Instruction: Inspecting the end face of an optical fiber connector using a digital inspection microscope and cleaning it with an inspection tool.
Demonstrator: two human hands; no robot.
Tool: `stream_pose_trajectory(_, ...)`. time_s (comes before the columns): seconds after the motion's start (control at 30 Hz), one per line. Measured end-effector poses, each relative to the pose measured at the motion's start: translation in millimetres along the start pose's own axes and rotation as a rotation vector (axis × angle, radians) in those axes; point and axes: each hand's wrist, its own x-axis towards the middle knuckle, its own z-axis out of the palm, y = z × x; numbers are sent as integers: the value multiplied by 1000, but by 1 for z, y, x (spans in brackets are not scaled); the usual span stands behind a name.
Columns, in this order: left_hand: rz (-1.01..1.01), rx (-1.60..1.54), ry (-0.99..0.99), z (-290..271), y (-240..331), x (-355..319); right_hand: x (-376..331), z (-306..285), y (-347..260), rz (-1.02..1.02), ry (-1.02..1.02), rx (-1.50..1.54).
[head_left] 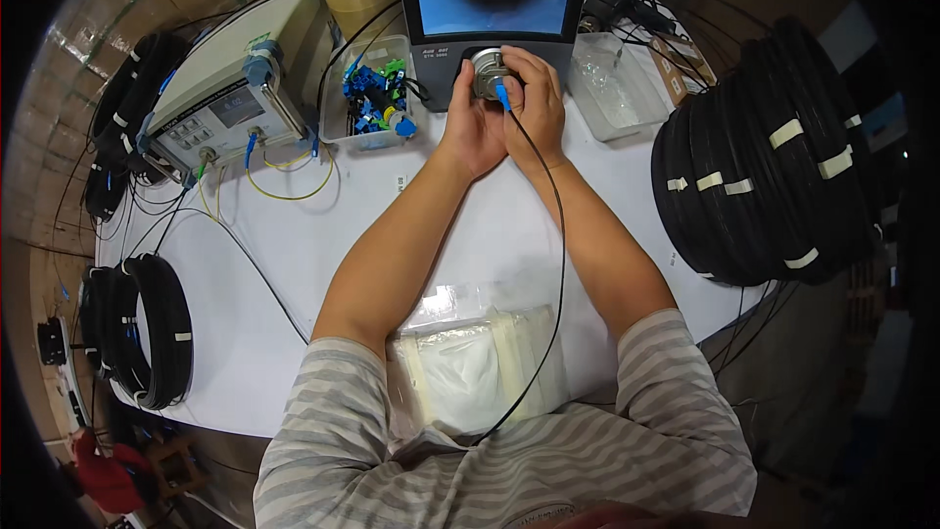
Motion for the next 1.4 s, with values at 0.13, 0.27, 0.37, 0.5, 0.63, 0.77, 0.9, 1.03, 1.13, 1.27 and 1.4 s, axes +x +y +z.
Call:
stream_pose_trajectory(0.13,-78,-93,-41,-6,3,1,0,0,-5,41,-48,97)
stream_pose_trajectory(0.27,2,-16,-31,-2,0,0,0,0,-4,65,-54,91)
stream_pose_trajectory(0.37,9,-4,-45,-2,-2,1,2,0,-6,53,-39,82)
stream_pose_trajectory(0.5,13,20,-39,0,-2,0,1,1,-3,55,-24,67)
stream_pose_trajectory(0.63,14,25,-46,-3,0,1,1,3,-3,59,-17,49)
stream_pose_trajectory(0.77,14,38,-47,0,-2,0,0,3,0,61,0,51)
stream_pose_trajectory(0.9,14,68,-36,3,-2,-3,0,3,0,70,7,57)
stream_pose_trajectory(1.03,31,96,-45,2,-2,-2,0,2,0,77,5,70)
stream_pose_trajectory(1.13,36,100,-50,0,-2,0,0,2,0,79,10,74)
stream_pose_trajectory(1.27,32,92,-43,0,-3,0,-1,1,2,77,10,66)
stream_pose_trajectory(1.4,28,101,-66,3,-2,-2,-2,1,3,104,8,62)
